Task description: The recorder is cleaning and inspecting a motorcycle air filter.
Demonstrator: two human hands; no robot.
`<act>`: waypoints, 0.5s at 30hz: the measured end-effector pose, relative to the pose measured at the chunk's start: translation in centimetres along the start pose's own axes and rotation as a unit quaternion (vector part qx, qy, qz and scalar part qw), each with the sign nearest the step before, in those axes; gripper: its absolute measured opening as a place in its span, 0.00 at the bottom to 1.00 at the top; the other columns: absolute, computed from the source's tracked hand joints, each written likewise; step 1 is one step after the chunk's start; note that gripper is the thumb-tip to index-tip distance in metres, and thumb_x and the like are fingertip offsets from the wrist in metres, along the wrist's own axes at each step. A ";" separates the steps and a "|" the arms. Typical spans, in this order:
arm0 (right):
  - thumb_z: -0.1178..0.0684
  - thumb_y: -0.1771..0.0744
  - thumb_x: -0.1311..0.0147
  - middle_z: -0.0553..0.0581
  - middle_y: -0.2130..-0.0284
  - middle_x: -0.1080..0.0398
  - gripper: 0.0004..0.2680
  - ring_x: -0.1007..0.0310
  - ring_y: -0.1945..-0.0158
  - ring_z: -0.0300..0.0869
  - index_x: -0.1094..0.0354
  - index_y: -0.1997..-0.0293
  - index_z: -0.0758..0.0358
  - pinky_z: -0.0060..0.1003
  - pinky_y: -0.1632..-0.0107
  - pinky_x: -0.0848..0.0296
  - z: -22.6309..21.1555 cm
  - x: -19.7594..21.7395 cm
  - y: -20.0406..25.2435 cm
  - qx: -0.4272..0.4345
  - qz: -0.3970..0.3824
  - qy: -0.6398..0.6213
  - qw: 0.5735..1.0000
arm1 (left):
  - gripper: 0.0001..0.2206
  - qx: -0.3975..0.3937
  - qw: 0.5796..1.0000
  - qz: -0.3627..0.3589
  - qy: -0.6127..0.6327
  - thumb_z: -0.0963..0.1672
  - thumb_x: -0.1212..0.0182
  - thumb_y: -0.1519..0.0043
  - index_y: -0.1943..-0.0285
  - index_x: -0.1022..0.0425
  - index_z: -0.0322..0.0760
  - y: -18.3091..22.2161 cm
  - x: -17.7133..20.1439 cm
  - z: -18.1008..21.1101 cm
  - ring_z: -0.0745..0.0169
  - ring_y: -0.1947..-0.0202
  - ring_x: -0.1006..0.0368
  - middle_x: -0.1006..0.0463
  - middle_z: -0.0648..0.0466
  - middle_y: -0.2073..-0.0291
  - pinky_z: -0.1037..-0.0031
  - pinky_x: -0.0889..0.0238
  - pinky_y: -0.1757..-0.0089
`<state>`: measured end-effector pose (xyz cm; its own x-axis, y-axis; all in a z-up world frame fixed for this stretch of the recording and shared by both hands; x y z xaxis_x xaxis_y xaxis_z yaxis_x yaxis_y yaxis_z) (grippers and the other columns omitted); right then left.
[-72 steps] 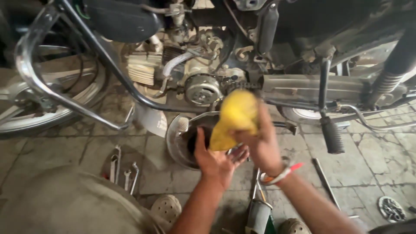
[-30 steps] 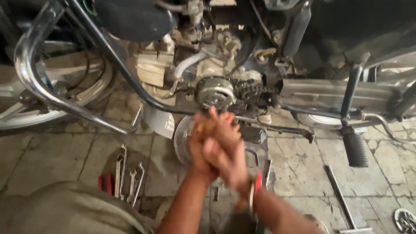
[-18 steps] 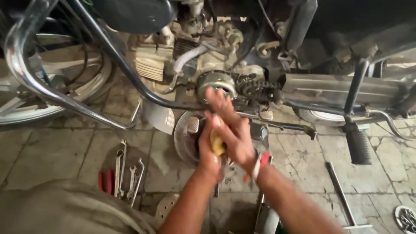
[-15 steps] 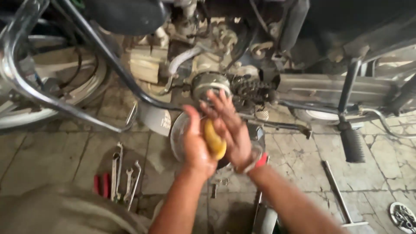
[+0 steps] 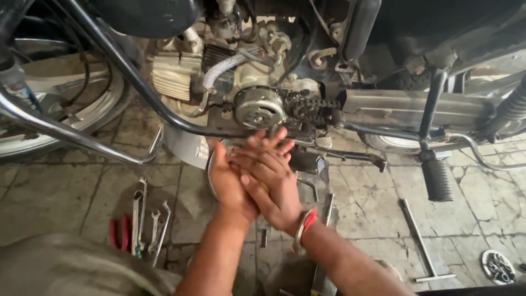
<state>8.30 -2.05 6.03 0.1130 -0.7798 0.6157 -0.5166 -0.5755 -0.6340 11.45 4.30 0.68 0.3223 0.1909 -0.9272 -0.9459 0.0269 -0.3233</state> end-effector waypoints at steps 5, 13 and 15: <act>0.57 0.34 0.42 0.61 0.51 0.25 0.09 0.26 0.44 0.53 0.26 0.52 0.66 0.45 0.37 0.32 -0.4 -0.2 0.6 -0.044 0.085 -0.101 0.990 | 0.32 -0.079 0.989 0.109 0.066 0.61 0.65 0.34 0.43 0.30 0.32 0.3 4.3 1.4 0.26 0.39 0.33 0.28 0.33 0.39 0.44 0.41 0.39; 0.55 0.30 0.46 0.61 0.70 0.25 0.07 0.24 0.68 0.45 0.28 0.62 0.70 0.38 0.62 0.29 4.9 -1.1 -0.5 -0.122 0.159 -0.165 0.966 | 0.33 0.033 0.938 0.299 -0.174 0.61 0.39 0.42 0.51 0.24 0.27 -0.1 4.0 -0.1 0.57 0.55 0.23 0.21 0.46 0.59 0.64 0.30 0.51; 0.55 0.30 0.46 0.62 0.72 0.25 0.08 0.25 0.71 0.45 0.27 0.62 0.70 0.38 0.65 0.30 6.5 -2.2 -0.3 -0.152 0.152 -0.160 0.964 | 0.35 0.043 0.930 0.314 -0.185 0.63 0.38 0.46 0.52 0.23 0.27 -0.5 5.8 -0.4 0.57 0.58 0.24 0.21 0.46 0.62 0.65 0.29 0.53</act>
<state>13.72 -1.77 1.84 0.1476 -0.9650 0.2170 -0.7857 -0.2477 -0.5669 13.76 4.99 -4.60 -0.3140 0.5197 -0.7946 -0.9481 -0.1279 0.2910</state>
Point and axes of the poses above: each hand's wrist, its own y-axis away from the middle knuckle, its own x-axis out of the back of the hand, z = x × y, the point moved 8 cm from there along -y, towards the middle knuckle
